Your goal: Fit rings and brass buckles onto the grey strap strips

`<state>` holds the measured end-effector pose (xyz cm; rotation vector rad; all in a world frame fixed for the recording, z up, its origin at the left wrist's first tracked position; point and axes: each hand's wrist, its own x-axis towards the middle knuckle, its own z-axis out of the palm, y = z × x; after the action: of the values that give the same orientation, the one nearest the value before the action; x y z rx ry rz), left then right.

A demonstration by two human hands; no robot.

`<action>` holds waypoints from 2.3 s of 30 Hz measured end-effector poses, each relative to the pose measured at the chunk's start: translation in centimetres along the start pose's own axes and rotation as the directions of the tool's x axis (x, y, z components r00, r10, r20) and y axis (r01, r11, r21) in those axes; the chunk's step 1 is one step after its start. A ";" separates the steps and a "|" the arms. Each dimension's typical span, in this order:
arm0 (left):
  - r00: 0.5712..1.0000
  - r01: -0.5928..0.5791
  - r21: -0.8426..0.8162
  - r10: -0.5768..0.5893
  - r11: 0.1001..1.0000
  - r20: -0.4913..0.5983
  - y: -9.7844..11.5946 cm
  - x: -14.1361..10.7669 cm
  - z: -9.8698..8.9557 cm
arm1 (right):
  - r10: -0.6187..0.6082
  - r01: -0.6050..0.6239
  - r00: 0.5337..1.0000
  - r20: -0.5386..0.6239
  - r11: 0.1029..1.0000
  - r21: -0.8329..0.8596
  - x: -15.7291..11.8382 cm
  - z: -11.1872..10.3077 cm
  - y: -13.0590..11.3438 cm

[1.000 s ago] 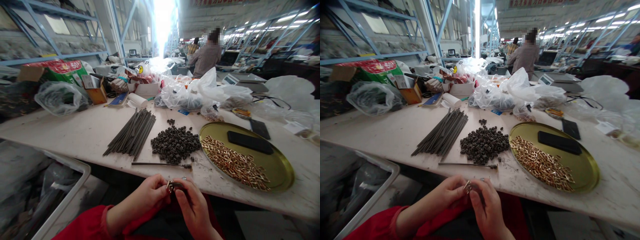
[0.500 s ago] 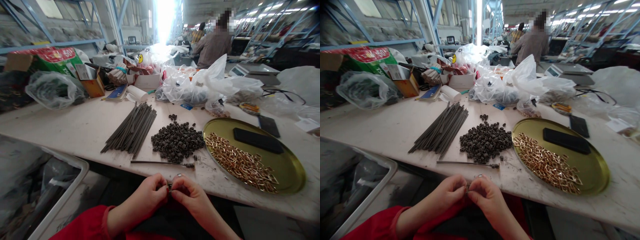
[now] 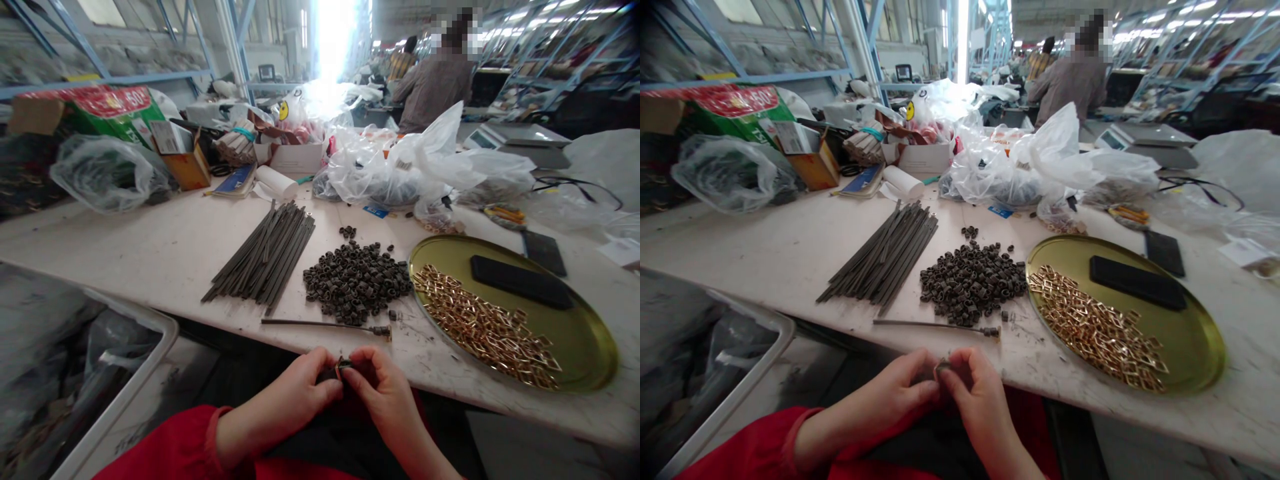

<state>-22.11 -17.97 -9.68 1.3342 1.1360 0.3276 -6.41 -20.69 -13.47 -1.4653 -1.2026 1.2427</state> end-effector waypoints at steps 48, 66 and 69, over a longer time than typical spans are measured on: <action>0.999 0.044 -0.403 -0.028 0.914 0.047 -2.1 3.5 0.5 | -0.080 0.044 0.986 -0.145 0.971 -0.236 4.3 -5.1 -0.3; 0.975 -0.142 0.065 0.151 0.988 -0.166 2.4 3.2 0.8 | -0.106 0.129 0.982 0.157 0.981 -0.146 2.8 -6.5 -1.6; 0.979 -0.127 0.153 0.149 0.980 -0.138 2.9 2.7 1.1 | -0.144 0.164 0.980 0.138 0.976 -0.142 1.1 -5.2 -2.2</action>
<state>-18.83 -15.80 -8.58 1.5406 1.2116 0.4605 -1.55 -19.28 -10.79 -1.3884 -1.4967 1.1730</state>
